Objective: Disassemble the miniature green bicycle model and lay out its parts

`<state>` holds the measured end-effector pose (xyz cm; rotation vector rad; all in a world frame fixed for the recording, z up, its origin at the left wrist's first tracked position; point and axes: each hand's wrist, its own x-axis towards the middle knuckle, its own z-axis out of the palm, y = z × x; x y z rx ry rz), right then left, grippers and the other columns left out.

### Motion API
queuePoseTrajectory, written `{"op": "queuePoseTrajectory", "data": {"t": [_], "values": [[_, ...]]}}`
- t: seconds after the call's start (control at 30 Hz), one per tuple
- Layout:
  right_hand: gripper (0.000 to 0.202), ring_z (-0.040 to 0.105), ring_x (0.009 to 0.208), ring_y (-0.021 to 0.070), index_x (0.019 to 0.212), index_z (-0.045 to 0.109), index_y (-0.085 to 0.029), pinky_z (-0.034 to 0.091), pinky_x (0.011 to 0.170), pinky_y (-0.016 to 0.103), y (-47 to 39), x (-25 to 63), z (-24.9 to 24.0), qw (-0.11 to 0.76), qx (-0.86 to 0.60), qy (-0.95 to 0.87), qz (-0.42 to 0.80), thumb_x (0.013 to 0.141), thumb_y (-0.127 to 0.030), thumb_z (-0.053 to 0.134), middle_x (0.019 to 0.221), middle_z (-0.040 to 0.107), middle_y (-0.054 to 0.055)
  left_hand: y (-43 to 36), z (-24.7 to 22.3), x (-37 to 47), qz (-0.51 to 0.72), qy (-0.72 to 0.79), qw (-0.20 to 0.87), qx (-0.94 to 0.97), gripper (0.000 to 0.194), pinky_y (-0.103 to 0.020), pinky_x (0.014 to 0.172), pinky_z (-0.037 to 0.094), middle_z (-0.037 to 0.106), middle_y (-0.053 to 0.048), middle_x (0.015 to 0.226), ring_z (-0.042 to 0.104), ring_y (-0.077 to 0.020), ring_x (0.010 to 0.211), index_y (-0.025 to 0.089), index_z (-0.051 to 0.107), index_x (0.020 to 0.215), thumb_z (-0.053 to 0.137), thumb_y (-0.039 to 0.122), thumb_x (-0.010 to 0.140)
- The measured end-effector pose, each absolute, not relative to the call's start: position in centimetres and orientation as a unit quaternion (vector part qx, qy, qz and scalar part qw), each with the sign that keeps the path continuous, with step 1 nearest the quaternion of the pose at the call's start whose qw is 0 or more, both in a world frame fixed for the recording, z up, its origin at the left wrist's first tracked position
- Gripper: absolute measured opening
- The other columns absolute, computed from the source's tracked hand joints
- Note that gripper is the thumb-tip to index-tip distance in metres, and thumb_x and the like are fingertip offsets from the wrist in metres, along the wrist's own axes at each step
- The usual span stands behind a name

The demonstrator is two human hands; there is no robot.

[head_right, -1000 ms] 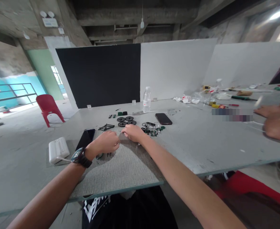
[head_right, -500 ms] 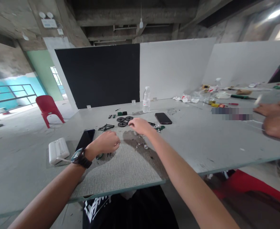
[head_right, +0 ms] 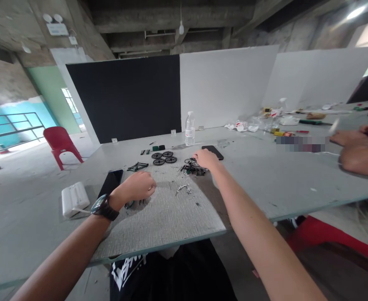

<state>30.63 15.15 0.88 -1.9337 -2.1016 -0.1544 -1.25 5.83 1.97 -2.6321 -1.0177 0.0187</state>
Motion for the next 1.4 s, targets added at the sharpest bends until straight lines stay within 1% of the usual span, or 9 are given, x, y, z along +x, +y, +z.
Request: {"op": "queuePoseTrajectory", "data": {"t": [0.1,0.17,0.27,0.37,0.53,0.8,0.93,1.13,1.4], "values": [[0.036,0.066,0.088,0.0252,0.097,0.076,-0.023,0.041,0.073,0.032,15.3,29.3,0.4,0.117,-0.646,-0.753,-0.052,0.098,-0.032,0.041,0.095,0.074,0.014,5.8,2.0,-1.2,0.006,-0.356,0.159,-0.921,0.029,-0.034,0.071,0.047,0.07,-0.011,0.079,0.064,-0.0221,0.077,0.017,0.075,0.077,0.047,0.022,0.086],[0.035,0.066,0.091,0.0248,0.098,0.076,-0.023,0.041,0.074,0.032,15.3,28.5,0.1,0.116,-0.627,-0.768,-0.055,0.098,-0.032,0.041,0.099,0.074,0.013,5.8,2.0,-1.2,0.006,-0.357,0.158,-0.921,0.029,-0.034,0.071,0.047,0.07,-0.011,0.079,0.064,-0.0221,0.077,0.016,0.075,0.077,0.048,0.022,0.086],[0.028,0.065,0.096,0.0234,0.1,0.076,-0.025,0.042,0.077,0.03,15.2,27.4,-0.2,0.13,-0.594,-0.792,-0.061,0.096,-0.029,0.049,0.105,0.074,0.011,5.8,2.1,-1.2,0.007,-0.359,0.157,-0.92,0.028,-0.034,0.072,0.047,0.07,-0.011,0.079,0.065,-0.0219,0.077,0.017,0.075,0.077,0.049,0.022,0.086],[0.02,0.065,0.098,0.0233,0.099,0.076,-0.026,0.043,0.079,0.03,15.1,26.9,-0.1,0.131,-0.579,-0.802,-0.069,0.092,-0.028,0.058,0.104,0.074,0.009,5.7,2.1,-1.2,0.008,-0.359,0.156,-0.92,0.029,-0.034,0.072,0.048,0.07,-0.011,0.079,0.065,-0.0224,0.077,0.016,0.075,0.077,0.049,0.022,0.087],[0.016,0.066,0.095,0.0229,0.096,0.076,-0.026,0.044,0.076,0.031,15.1,27.1,0.0,0.122,-0.588,-0.797,-0.062,0.089,-0.026,0.061,0.101,0.075,0.008,5.7,2.2,-1.2,0.007,-0.359,0.153,-0.921,0.029,-0.035,0.071,0.048,0.07,-0.012,0.079,0.066,-0.0239,0.078,0.015,0.074,0.077,0.048,0.021,0.087],[0.021,0.066,0.091,0.0225,0.094,0.075,-0.025,0.043,0.075,0.032,14.9,26.6,0.1,0.158,-0.545,-0.821,-0.062,0.092,-0.028,0.055,0.097,0.075,0.007,5.8,2.1,-1.2,0.004,-0.365,0.149,-0.919,0.029,-0.034,0.073,0.048,0.069,-0.011,0.079,0.065,-0.0226,0.078,0.015,0.074,0.078,0.048,0.022,0.088],[0.019,0.066,0.09,0.0223,0.093,0.075,-0.025,0.043,0.073,0.031,14.9,25.8,-0.1,0.154,-0.525,-0.837,-0.027,0.09,-0.028,0.056,0.097,0.075,0.006,5.8,2.1,-1.2,0.007,-0.361,0.149,-0.921,0.03,-0.033,0.072,0.047,0.069,-0.01,0.078,0.064,-0.0219,0.077,0.015,0.074,0.076,0.047,0.023,0.088],[0.015,0.066,0.087,0.0224,0.09,0.075,-0.025,0.042,0.069,0.031,15.0,25.7,-0.3,0.157,-0.518,-0.84,-0.027,0.087,-0.027,0.06,0.094,0.075,0.006,5.7,2.1,-1.2,0.008,-0.363,0.153,-0.919,0.029,-0.034,0.072,0.048,0.07,-0.011,0.08,0.065,-0.0223,0.078,0.016,0.074,0.079,0.048,0.021,0.087],[0.014,0.067,0.087,0.0214,0.092,0.075,-0.024,0.044,0.073,0.031,15.4,26.9,-0.1,0.153,-0.533,-0.832,0.005,0.086,-0.029,0.063,0.093,0.075,0.007,5.7,2.2,-1.1,0.009,-0.364,0.154,-0.919,0.028,-0.034,0.074,0.05,0.07,-0.011,0.078,0.065,-0.0222,0.079,0.016,0.074,0.077,0.049,0.021,0.087]]}}
